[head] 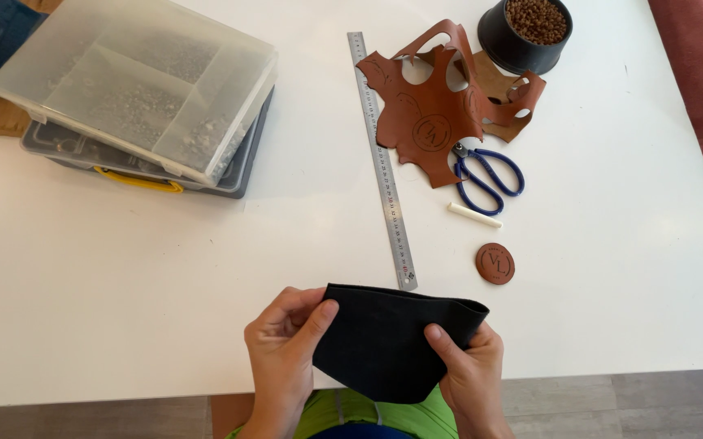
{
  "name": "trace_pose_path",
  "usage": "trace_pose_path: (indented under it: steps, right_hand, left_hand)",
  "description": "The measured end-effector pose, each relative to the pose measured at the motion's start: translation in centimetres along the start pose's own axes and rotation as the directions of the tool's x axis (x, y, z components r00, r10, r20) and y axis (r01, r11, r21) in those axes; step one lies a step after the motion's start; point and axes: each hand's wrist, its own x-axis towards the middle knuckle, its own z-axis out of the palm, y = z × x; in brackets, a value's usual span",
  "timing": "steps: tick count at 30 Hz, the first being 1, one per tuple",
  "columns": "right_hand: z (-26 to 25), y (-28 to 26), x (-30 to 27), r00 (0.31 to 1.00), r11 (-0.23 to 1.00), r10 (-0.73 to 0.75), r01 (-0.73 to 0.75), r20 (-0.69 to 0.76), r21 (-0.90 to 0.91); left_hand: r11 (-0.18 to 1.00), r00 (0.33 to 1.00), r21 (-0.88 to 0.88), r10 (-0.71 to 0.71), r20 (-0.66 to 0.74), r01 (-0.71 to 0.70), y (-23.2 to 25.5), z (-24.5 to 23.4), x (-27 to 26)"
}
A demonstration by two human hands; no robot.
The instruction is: Marking a piece of black material using a leather template, ruler, and chalk for layout
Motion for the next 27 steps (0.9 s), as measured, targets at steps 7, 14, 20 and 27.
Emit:
trace_pose_path:
  steps: [7,14,20,27]
  right_hand:
    - [0.9,-0.9,0.5,0.981,0.993,-0.081,0.065,0.179,0.096]
    - [4.4,-3.6,-0.4,0.991,0.991,-0.104,0.095,0.086,0.098]
    - [4.6,-4.2,-0.4,0.989,0.997,-0.062,0.056,0.136,0.047]
    - [6.0,-5.2,-0.9,0.959,0.956,-0.249,0.266,0.137,-0.125]
  left_hand:
    - [0.999,0.997,0.046,-0.011,-0.078,0.014,-1.5,-2.7,1.1]
    - [0.999,0.992,0.005,-0.042,-0.115,0.043,-3.8,-5.6,1.1]
    - [0.998,0.989,0.024,-0.049,-0.136,0.053,-4.3,-7.2,0.7]
    - [0.961,0.996,0.263,-0.066,-0.068,0.082,-2.8,-7.1,1.9]
